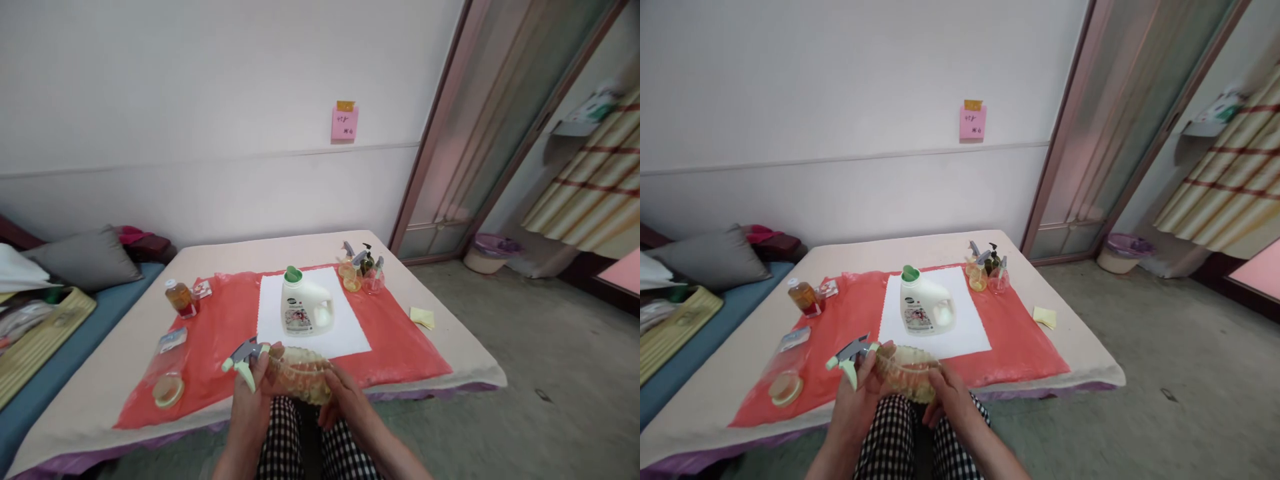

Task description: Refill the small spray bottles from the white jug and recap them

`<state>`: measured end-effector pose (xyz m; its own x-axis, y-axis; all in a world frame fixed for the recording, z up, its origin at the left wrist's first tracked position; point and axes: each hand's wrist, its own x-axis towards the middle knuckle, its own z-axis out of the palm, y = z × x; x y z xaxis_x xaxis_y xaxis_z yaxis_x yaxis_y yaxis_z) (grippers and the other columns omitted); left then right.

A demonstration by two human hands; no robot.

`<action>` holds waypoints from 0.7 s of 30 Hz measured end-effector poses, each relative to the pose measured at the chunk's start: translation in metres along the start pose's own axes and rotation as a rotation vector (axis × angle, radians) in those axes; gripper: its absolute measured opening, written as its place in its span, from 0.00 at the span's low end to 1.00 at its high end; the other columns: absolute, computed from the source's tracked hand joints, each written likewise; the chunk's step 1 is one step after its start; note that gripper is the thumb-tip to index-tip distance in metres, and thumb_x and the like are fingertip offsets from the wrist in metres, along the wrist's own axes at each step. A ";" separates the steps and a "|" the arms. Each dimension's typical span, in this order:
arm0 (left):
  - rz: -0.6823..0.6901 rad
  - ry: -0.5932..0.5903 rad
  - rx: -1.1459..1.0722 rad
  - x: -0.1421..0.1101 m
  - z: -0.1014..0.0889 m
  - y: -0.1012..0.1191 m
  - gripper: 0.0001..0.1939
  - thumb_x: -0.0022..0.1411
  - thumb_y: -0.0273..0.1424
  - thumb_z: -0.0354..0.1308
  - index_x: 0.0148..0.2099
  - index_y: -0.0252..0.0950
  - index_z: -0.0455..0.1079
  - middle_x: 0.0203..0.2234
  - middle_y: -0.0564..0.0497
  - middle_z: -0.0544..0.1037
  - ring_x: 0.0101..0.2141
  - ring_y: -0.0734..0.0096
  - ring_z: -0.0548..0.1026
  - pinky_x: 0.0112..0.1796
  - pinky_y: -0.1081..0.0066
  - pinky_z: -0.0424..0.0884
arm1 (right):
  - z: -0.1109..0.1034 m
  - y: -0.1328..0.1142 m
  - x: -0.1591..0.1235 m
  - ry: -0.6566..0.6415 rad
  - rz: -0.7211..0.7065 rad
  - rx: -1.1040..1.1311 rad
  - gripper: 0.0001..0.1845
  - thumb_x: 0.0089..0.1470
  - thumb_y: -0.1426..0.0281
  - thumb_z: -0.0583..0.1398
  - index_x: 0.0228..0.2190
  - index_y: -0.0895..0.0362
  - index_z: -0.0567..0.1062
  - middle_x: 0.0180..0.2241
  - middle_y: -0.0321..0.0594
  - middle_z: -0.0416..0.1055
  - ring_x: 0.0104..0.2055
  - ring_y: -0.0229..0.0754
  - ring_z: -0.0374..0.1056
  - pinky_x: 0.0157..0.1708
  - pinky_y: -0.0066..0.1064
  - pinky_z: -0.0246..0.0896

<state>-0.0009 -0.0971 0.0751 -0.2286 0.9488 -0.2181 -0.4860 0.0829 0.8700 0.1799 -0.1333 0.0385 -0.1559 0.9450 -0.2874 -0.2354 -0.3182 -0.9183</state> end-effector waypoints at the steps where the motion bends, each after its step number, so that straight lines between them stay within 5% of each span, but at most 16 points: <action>1: -0.033 -0.016 -0.010 0.000 -0.001 -0.002 0.23 0.48 0.42 0.72 0.43 0.34 0.76 0.42 0.41 0.82 0.49 0.49 0.79 0.48 0.55 0.76 | 0.001 0.004 0.002 0.000 0.028 -0.024 0.42 0.53 0.39 0.53 0.54 0.59 0.68 0.24 0.38 0.75 0.18 0.38 0.68 0.16 0.26 0.58; 3: -0.082 -0.044 -0.046 0.001 -0.004 -0.004 0.23 0.50 0.42 0.72 0.44 0.34 0.75 0.42 0.41 0.83 0.49 0.50 0.79 0.48 0.55 0.77 | 0.003 0.009 0.005 0.012 0.034 -0.027 0.43 0.53 0.38 0.52 0.55 0.59 0.68 0.30 0.43 0.77 0.21 0.38 0.71 0.18 0.27 0.60; 7: -0.080 -0.031 -0.095 0.006 -0.009 -0.006 0.22 0.50 0.41 0.72 0.43 0.34 0.75 0.42 0.43 0.83 0.48 0.52 0.79 0.48 0.57 0.77 | 0.007 0.009 0.008 0.076 -0.079 0.077 0.53 0.36 0.51 0.72 0.61 0.47 0.59 0.57 0.48 0.69 0.28 0.37 0.74 0.24 0.28 0.66; 9: -0.099 -0.036 -0.097 0.006 -0.010 -0.006 0.22 0.50 0.42 0.72 0.43 0.34 0.75 0.42 0.42 0.82 0.48 0.52 0.79 0.48 0.57 0.77 | 0.010 0.007 0.008 0.103 -0.043 0.065 0.48 0.38 0.51 0.71 0.58 0.49 0.62 0.51 0.46 0.74 0.24 0.35 0.72 0.20 0.27 0.62; 12: -0.110 -0.056 -0.088 0.007 -0.008 -0.004 0.23 0.50 0.42 0.72 0.44 0.33 0.75 0.43 0.41 0.82 0.47 0.52 0.79 0.48 0.57 0.77 | 0.013 0.006 0.010 0.124 0.093 0.006 0.40 0.52 0.39 0.55 0.53 0.56 0.68 0.28 0.41 0.77 0.17 0.36 0.68 0.15 0.25 0.55; 14: -0.094 -0.045 -0.080 0.008 -0.007 -0.003 0.22 0.50 0.41 0.72 0.43 0.33 0.75 0.42 0.42 0.82 0.47 0.52 0.79 0.48 0.58 0.76 | 0.014 0.008 0.013 0.114 0.105 0.035 0.43 0.51 0.37 0.53 0.54 0.56 0.67 0.29 0.42 0.77 0.20 0.38 0.70 0.16 0.24 0.56; 18: -0.078 -0.006 -0.064 0.013 -0.006 -0.002 0.22 0.49 0.40 0.72 0.42 0.33 0.75 0.41 0.43 0.83 0.47 0.53 0.80 0.49 0.58 0.76 | 0.013 0.014 0.020 0.067 -0.002 0.118 0.60 0.33 0.48 0.72 0.62 0.52 0.54 0.40 0.42 0.78 0.27 0.40 0.74 0.19 0.25 0.61; 21: -0.074 -0.021 -0.048 0.015 -0.007 -0.002 0.22 0.49 0.41 0.72 0.42 0.33 0.75 0.39 0.42 0.83 0.45 0.53 0.81 0.48 0.57 0.76 | 0.013 0.016 0.024 -0.006 0.091 0.087 0.50 0.45 0.40 0.62 0.60 0.57 0.60 0.33 0.42 0.78 0.18 0.35 0.68 0.15 0.24 0.55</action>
<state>-0.0094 -0.0848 0.0674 -0.1726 0.9469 -0.2711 -0.5410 0.1389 0.8295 0.1597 -0.1169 0.0205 -0.1862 0.9117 -0.3662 -0.3025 -0.4078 -0.8615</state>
